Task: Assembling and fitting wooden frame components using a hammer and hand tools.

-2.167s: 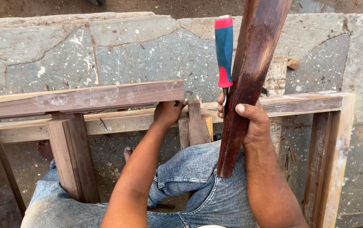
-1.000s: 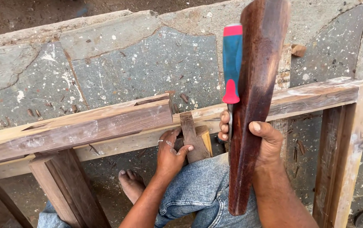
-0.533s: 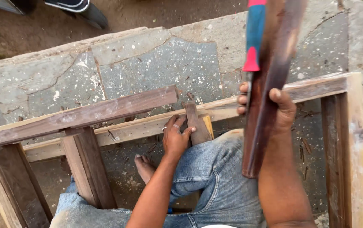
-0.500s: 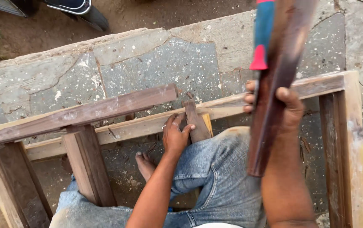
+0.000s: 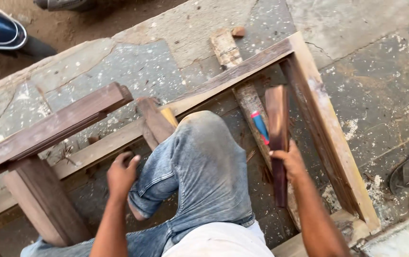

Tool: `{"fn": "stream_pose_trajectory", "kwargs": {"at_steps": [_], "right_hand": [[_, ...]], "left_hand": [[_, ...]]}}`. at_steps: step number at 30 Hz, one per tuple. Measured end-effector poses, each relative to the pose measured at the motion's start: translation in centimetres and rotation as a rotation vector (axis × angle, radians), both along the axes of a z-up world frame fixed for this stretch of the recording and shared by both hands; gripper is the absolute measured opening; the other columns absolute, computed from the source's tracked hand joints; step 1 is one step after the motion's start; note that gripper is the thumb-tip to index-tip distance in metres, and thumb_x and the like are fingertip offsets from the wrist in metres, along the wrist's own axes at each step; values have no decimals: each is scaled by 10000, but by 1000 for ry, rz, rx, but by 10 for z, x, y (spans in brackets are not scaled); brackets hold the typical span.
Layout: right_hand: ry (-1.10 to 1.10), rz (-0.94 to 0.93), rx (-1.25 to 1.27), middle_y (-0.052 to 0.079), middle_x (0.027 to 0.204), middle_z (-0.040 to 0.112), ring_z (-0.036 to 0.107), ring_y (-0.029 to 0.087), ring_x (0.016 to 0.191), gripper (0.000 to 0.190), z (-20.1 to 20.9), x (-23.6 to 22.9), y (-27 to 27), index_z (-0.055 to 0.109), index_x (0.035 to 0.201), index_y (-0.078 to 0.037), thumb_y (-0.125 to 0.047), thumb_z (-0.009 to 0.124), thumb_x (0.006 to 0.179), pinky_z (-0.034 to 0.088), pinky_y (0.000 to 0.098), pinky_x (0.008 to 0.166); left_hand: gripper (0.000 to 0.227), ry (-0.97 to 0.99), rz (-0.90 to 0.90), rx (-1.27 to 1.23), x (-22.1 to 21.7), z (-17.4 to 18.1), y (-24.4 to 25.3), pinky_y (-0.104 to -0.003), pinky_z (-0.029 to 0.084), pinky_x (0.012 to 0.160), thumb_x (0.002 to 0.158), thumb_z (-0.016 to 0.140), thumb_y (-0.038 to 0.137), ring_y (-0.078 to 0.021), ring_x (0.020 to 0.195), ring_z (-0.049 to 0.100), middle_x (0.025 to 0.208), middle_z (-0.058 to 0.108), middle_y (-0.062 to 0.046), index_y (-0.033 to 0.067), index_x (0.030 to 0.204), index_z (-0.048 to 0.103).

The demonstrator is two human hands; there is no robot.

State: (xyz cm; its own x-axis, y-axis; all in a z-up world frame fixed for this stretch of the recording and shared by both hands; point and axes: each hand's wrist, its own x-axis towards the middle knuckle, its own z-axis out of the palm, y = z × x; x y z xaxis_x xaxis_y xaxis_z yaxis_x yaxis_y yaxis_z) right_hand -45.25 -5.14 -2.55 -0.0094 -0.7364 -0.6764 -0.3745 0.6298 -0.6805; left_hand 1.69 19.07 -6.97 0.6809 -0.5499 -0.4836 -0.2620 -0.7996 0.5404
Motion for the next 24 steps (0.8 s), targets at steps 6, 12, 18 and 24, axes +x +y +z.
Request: {"fn": "stream_pose_trajectory", "kwargs": {"at_steps": [6, 12, 18, 24], "right_hand": [[-164, -77, 115, 129, 1117, 621, 646, 300, 951, 737, -112, -55, 43, 453, 1371, -71, -59, 771, 706, 581, 444, 758], [-60, 85, 132, 149, 1223, 615, 648, 302, 1038, 779, -206, -97, 20, 443, 1421, -47, 5, 790, 726, 559, 444, 844], [93, 81, 172, 225, 1224, 609, 667, 354, 1020, 762, -203, -95, 12, 409, 1402, 3, 37, 789, 742, 577, 481, 829], [266, 211, 38, 257, 1247, 633, 671, 375, 1055, 774, -214, -110, -11, 436, 1381, 55, 6, 842, 724, 573, 458, 874]], "left_hand": [[436, -162, 56, 141, 22, 53, 46, -422, 554, 898, 870, 782, 364, -325, 1053, 715, 1146, 744, -159, 93, 1207, 730], [473, -256, 156, 376, 31, 154, 34, -447, 543, 921, 894, 748, 443, -289, 1080, 699, 1175, 741, -97, 153, 1265, 702], [543, -241, 294, 583, 43, 232, 77, -464, 587, 879, 930, 687, 533, -275, 1013, 724, 1162, 747, -105, 245, 1388, 639], [550, -387, 322, 641, 73, 327, 123, -497, 575, 902, 912, 733, 544, -290, 1037, 722, 1154, 759, -141, 182, 1325, 714]]}}
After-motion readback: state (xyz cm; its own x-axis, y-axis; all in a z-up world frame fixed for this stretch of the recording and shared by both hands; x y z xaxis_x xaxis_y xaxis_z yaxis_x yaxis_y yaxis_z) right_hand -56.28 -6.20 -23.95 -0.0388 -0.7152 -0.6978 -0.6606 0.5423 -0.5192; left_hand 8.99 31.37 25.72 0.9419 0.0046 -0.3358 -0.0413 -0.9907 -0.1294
